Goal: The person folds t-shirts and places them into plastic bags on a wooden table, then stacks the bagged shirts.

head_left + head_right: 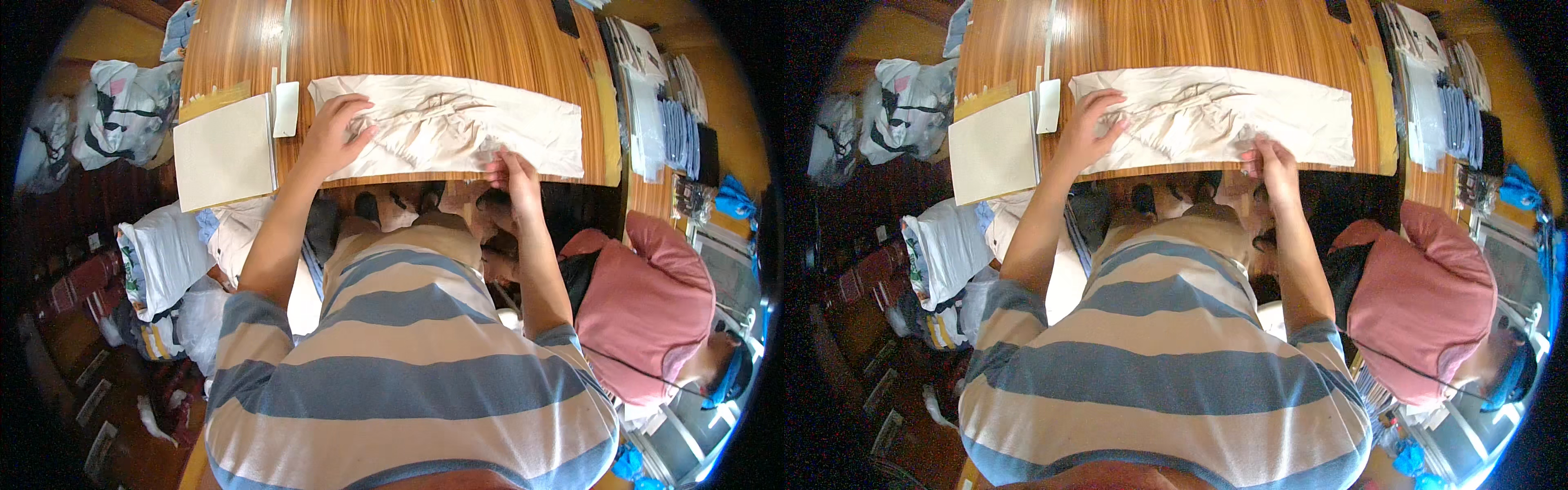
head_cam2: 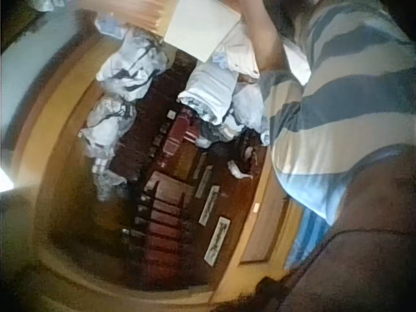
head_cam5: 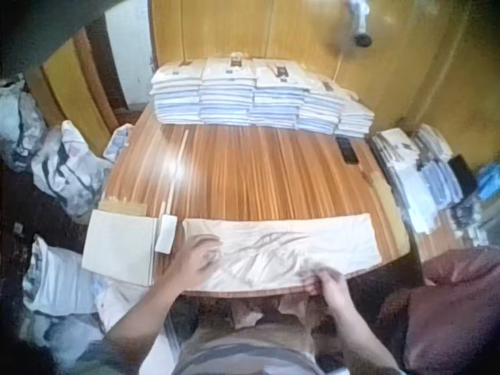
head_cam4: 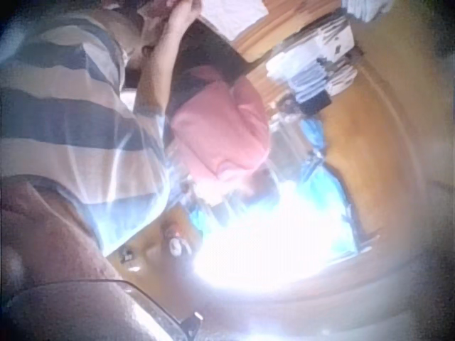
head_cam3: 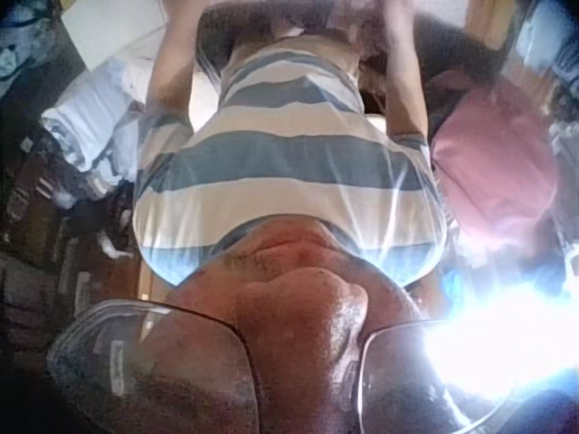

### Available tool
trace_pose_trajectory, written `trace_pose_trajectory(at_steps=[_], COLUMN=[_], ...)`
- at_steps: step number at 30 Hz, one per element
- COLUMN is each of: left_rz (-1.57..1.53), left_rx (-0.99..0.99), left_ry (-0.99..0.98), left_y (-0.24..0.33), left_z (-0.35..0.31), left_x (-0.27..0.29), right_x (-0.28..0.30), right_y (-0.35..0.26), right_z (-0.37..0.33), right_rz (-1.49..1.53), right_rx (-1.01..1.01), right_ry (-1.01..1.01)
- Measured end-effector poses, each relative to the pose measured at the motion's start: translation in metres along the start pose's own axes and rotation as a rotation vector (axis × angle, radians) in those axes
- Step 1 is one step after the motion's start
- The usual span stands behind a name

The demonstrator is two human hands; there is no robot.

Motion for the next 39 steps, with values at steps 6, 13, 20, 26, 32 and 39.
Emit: trace_pose_trajectory(at_steps=[6,13,20,26,32,39], left_rz=[0.007,0.296,0.335,0.417,0.446,0.612], left_rx=[0.058,0.000,0.204,0.137,0.257,0.276], left_ry=[-0.247,-0.396,-0.295,-0.220,-0.232,-0.098], left_y=[-0.018,-0.018,-0.029,-0.036,-0.037,0.030], left_z=[0.035,0.035,0.048,0.046,0.047,0.022], left_x=[-0.051,-0.031,-0.018,-0.026,-0.024,-0.108], right_x=[-0.014,0.002,0.038,0.022,0.015,0.035], right_y=[-0.078,-0.097,-0.052,-0.067,-0.063,-0.062], right_z=[0.093,0.129,0.162,0.122,0.136,0.115], right_rz=[-0.597,-0.388,-0.663,-0.944,-0.932,-0.884], right_rx=[0.741,0.501,0.257,1.165,0.780,0.989], right_ry=[-0.056,-0.453,-0.540,-0.294,-0.375,-0.238])
Point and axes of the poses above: each hand's wrist, its own z-axis towards the middle knuckle, its own x-axis out of the back of the hand, y = z × x, the point moved 4 cm from there along z, towards the middle knuckle, and after that the axes turned 7 degrees about x, right-handed, at the moved point
